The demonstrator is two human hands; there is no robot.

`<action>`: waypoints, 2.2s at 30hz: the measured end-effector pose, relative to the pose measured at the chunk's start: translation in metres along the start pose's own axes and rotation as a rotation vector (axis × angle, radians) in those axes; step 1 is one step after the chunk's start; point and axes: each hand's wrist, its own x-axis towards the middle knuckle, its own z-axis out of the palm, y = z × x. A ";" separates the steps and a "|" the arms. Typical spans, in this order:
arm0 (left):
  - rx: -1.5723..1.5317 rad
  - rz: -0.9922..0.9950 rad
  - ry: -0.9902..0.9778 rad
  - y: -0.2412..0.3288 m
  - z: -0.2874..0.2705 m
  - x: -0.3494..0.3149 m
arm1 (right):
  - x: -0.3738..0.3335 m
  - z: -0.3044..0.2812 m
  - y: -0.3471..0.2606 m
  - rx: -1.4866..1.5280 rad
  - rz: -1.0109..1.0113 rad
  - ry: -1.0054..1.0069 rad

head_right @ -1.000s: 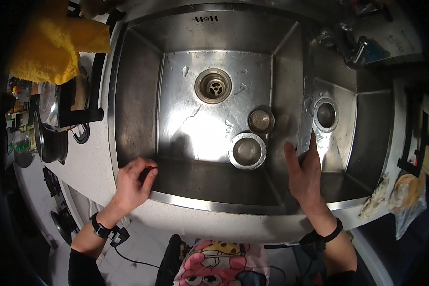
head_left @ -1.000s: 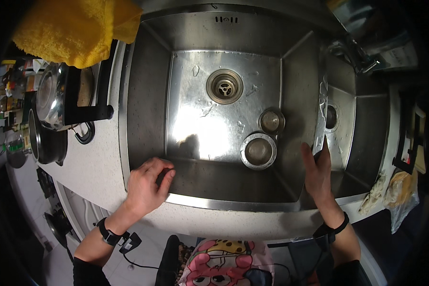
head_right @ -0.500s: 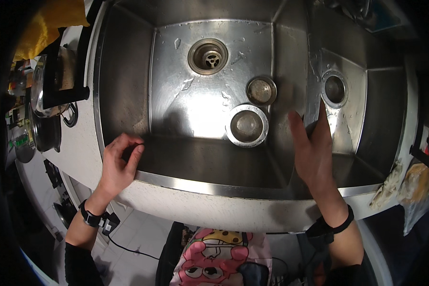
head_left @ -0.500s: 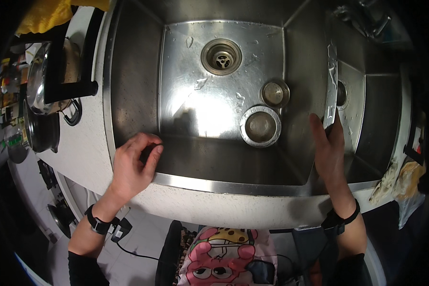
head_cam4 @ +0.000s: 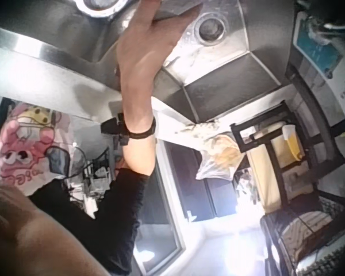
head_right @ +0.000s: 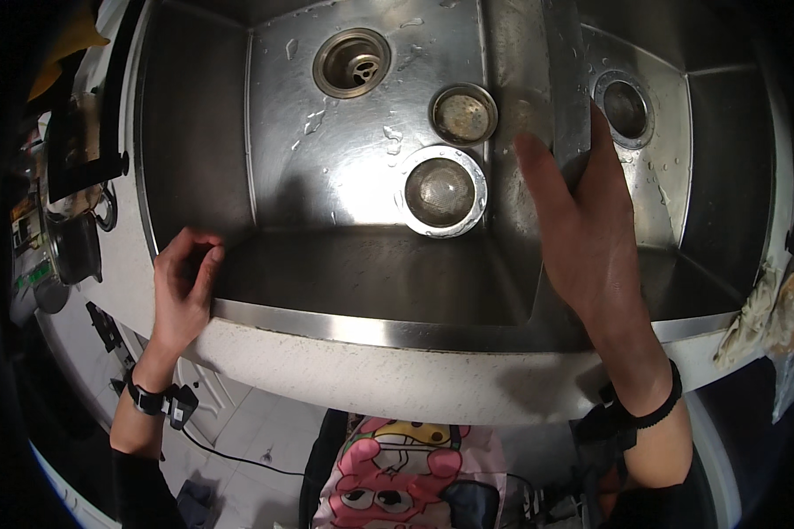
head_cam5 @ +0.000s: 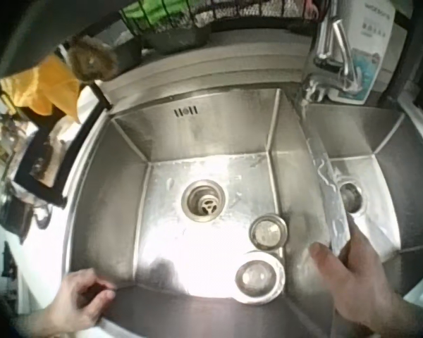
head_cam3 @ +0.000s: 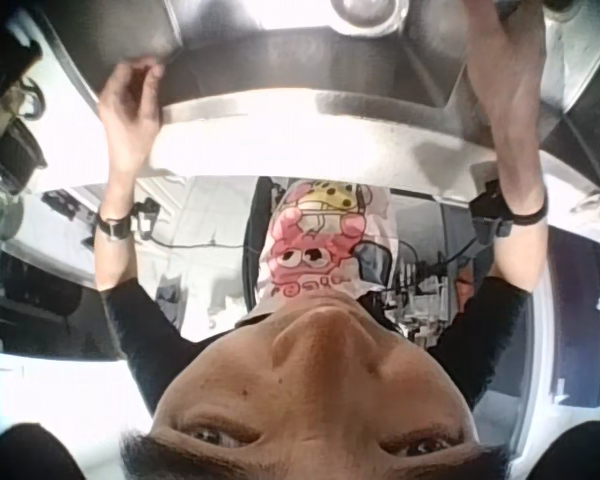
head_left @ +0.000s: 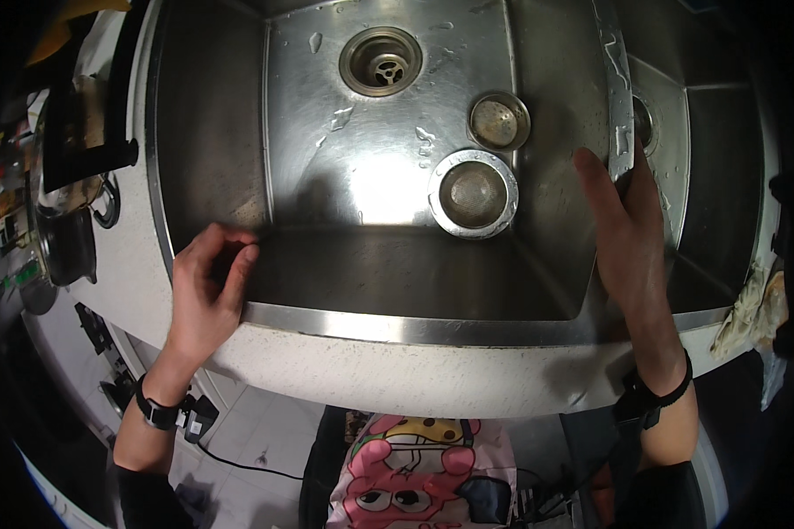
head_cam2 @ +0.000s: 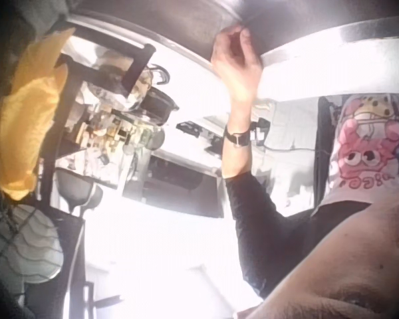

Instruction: The person washes a stainless steel pot in a kitchen sink, rinsing it under running water and scrubbing the interior and exterior. They then place the pot on the counter and briefly walk to the dining area to pick up a straw before returning to the sink to rinse it.

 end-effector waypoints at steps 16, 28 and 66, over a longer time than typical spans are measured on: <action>0.093 0.029 -0.027 0.006 -0.015 0.000 | -0.006 -0.001 -0.017 -0.236 0.010 0.065; 0.116 -0.019 -0.065 0.010 -0.017 -0.002 | 0.000 0.001 0.000 -0.431 0.000 0.146; 0.342 0.002 -0.030 0.020 -0.008 -0.002 | -0.039 0.001 -0.031 -0.690 0.068 0.315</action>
